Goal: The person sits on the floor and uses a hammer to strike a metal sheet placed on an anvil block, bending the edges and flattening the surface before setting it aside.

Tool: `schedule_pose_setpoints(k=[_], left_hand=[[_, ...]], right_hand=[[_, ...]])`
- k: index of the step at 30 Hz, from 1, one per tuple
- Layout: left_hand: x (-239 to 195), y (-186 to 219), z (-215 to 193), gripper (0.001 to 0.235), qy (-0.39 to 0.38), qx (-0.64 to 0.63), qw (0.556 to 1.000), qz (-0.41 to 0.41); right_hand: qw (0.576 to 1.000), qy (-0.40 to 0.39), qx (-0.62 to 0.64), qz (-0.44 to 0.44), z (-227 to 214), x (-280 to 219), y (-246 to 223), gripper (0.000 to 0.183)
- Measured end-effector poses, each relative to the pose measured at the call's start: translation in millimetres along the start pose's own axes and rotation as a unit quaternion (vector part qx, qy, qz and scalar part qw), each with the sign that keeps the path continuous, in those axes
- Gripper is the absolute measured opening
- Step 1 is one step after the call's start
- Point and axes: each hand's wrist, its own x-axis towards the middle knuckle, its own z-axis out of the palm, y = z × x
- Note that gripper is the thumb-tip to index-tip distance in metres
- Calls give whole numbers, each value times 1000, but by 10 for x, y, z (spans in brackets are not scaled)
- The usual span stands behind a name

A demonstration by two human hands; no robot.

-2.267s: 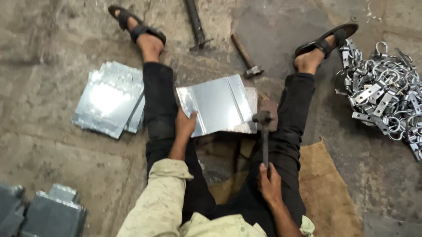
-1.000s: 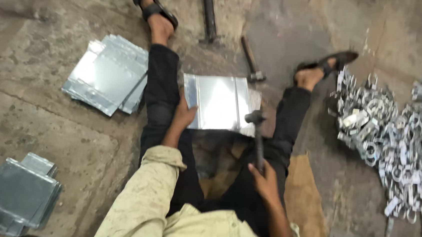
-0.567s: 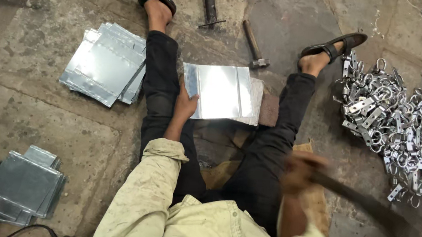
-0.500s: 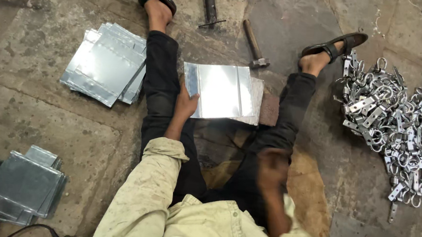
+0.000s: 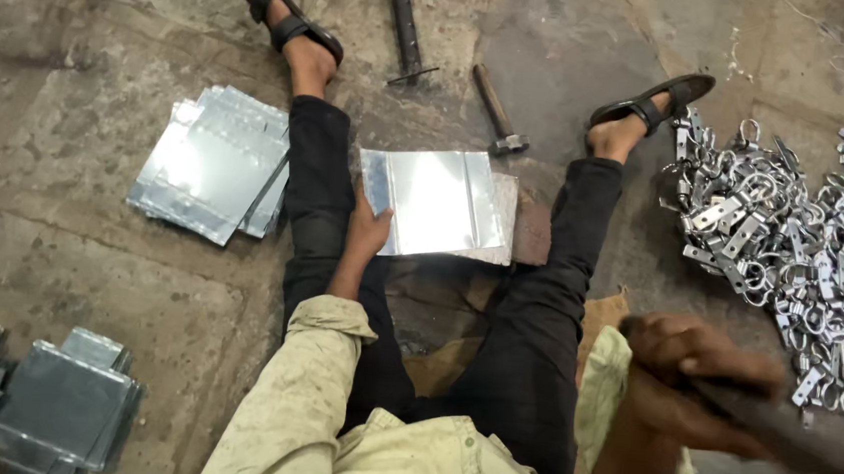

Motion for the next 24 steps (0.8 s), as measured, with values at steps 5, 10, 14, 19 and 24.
schedule_pose_setpoints(k=[5, 10, 14, 19, 24], left_hand=[[-12, -120, 12, 80, -21, 5, 996, -92], [132, -289, 85, 77, -15, 7, 996, -88], [-63, -218, 35, 74, -21, 3, 996, -83], [-10, -26, 17, 70, -26, 22, 993, -111], [-23, -91, 22, 72, -27, 27, 992, -120]], right_hand=[[916, 57, -338, 210, -257, -1114, 1158, 45], [766, 4, -424, 484, -355, -1314, 1313, 47], [885, -64, -400, 228, -82, -546, 503, 45], [997, -10, -81, 1, 341, 96, 133, 50], [953, 44, -283, 97, -63, -778, 954, 47]])
